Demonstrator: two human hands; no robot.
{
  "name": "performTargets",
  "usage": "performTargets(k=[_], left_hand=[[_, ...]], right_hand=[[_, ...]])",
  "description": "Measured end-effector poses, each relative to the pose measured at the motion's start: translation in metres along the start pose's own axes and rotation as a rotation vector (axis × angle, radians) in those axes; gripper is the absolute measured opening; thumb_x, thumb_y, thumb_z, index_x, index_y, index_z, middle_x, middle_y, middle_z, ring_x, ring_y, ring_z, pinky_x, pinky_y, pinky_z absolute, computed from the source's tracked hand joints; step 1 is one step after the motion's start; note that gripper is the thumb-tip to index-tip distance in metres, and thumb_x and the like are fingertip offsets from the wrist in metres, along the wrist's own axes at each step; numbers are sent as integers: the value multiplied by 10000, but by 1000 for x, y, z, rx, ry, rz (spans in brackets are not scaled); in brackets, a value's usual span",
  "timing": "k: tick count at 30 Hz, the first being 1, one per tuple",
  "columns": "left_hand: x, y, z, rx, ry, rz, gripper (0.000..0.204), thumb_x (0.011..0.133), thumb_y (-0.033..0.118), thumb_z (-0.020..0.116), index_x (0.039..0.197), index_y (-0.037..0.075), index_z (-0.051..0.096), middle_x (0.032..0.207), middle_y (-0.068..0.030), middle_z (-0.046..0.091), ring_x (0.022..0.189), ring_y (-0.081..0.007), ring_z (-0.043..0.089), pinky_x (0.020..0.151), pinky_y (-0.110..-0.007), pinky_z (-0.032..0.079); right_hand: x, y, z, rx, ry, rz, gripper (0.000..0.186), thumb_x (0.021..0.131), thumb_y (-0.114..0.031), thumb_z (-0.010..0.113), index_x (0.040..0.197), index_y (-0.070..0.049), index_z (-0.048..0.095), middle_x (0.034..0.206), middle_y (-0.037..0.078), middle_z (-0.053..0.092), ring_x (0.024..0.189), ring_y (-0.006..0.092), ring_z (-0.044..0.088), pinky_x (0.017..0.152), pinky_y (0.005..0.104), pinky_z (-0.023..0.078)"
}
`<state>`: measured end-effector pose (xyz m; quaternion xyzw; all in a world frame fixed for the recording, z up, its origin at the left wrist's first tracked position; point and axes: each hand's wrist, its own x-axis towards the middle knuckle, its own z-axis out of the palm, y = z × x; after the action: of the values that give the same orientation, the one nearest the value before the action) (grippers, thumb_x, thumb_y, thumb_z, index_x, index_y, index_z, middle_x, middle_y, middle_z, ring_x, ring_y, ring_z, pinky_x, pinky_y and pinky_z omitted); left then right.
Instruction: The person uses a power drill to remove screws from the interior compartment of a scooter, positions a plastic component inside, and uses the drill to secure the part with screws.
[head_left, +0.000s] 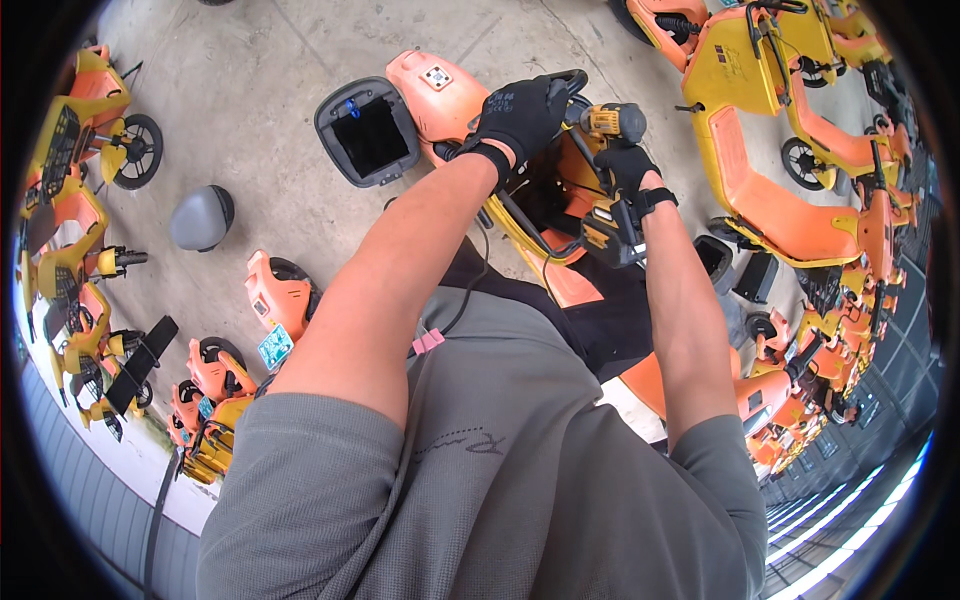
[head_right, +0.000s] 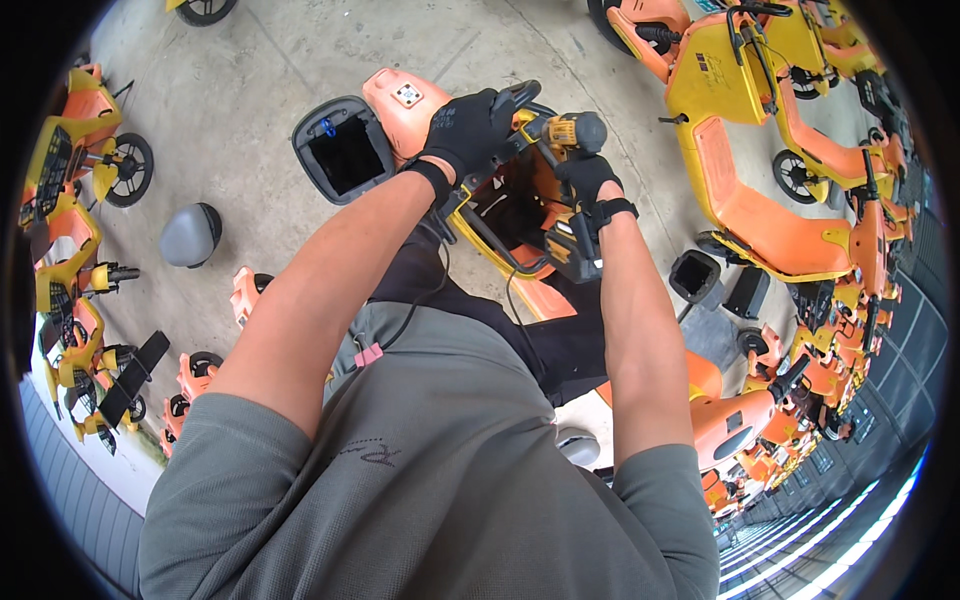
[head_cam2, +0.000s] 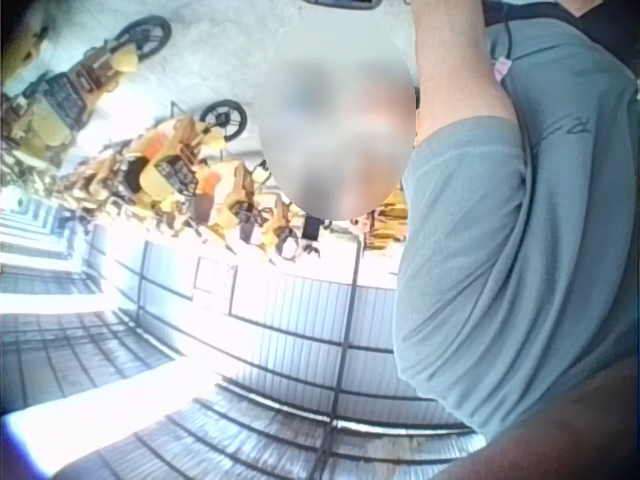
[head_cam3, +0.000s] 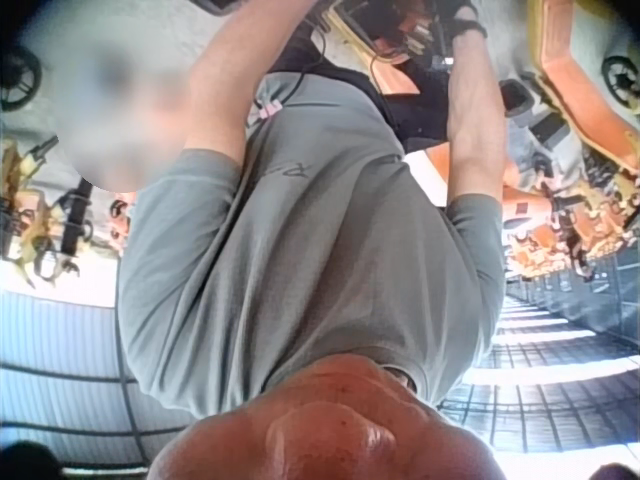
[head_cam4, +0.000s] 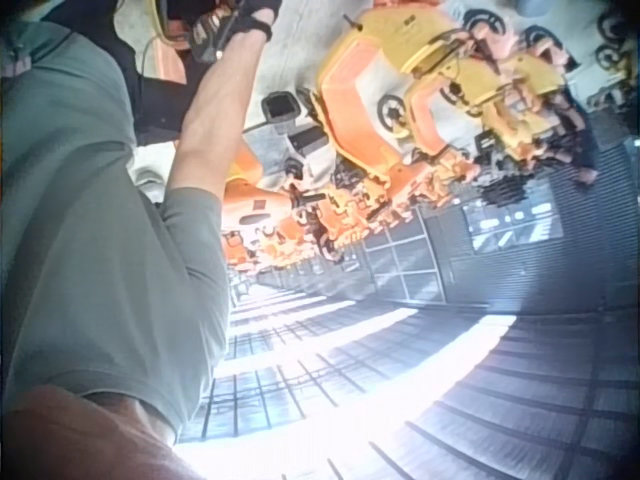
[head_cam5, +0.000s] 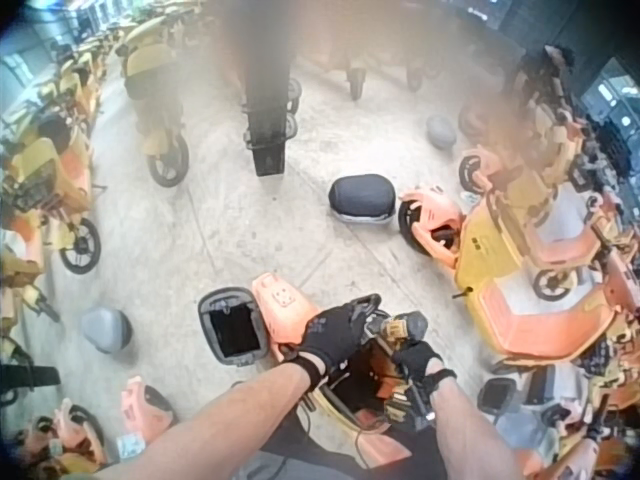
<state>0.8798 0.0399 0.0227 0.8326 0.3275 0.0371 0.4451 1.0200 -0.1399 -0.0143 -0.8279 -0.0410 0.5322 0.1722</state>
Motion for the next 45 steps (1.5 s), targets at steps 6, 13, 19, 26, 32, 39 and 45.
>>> performTargets(k=[6,13,19,26,32,39,45], left_hand=[[5,-12,6,21,-32,47,406,867,368,347,918,49,593,853,-178,622,826,-348,585,748,-429,447],[0,0,-1,-1,8,19,367,884,380,360,862,61,541,753,-164,609,716,-333,586,653,-400,449],[3,0,-3,-8,-47,-21,406,865,356,344,902,40,596,853,-185,622,818,-347,588,746,-426,451],[7,-21,13,75,11,147,396,865,353,354,912,41,593,842,-183,624,809,-346,591,741,-426,453],[8,-23,14,75,-17,152,393,868,355,352,925,51,594,864,-179,623,833,-337,589,749,-426,451],[6,-11,0,249,-88,272,270,797,269,508,986,84,559,942,-151,596,839,-320,578,726,-399,455],[-7,27,-18,163,537,632,275,790,241,561,944,15,534,873,-148,559,803,-334,540,700,-416,427]], right_hand=[[-5,5,5,143,9,-48,186,682,-152,602,818,-28,578,614,66,547,527,161,524,468,301,417],[-15,-3,3,114,24,-7,198,685,-143,607,824,-4,579,604,67,550,503,154,521,461,292,412],[-18,-1,6,166,31,-56,100,689,-119,589,695,-48,520,561,46,506,473,146,485,441,284,382],[-18,7,8,221,42,-74,144,708,-128,627,786,-20,573,594,57,544,488,151,520,442,287,408],[-24,19,6,398,45,-120,141,716,-114,649,796,-26,573,601,45,543,492,144,529,440,270,414],[-41,58,13,800,56,-295,149,743,-90,639,863,-38,568,632,37,551,510,137,543,450,245,434],[-65,80,29,1105,159,-320,170,758,-61,628,914,-28,568,655,48,569,543,143,560,507,256,467]])
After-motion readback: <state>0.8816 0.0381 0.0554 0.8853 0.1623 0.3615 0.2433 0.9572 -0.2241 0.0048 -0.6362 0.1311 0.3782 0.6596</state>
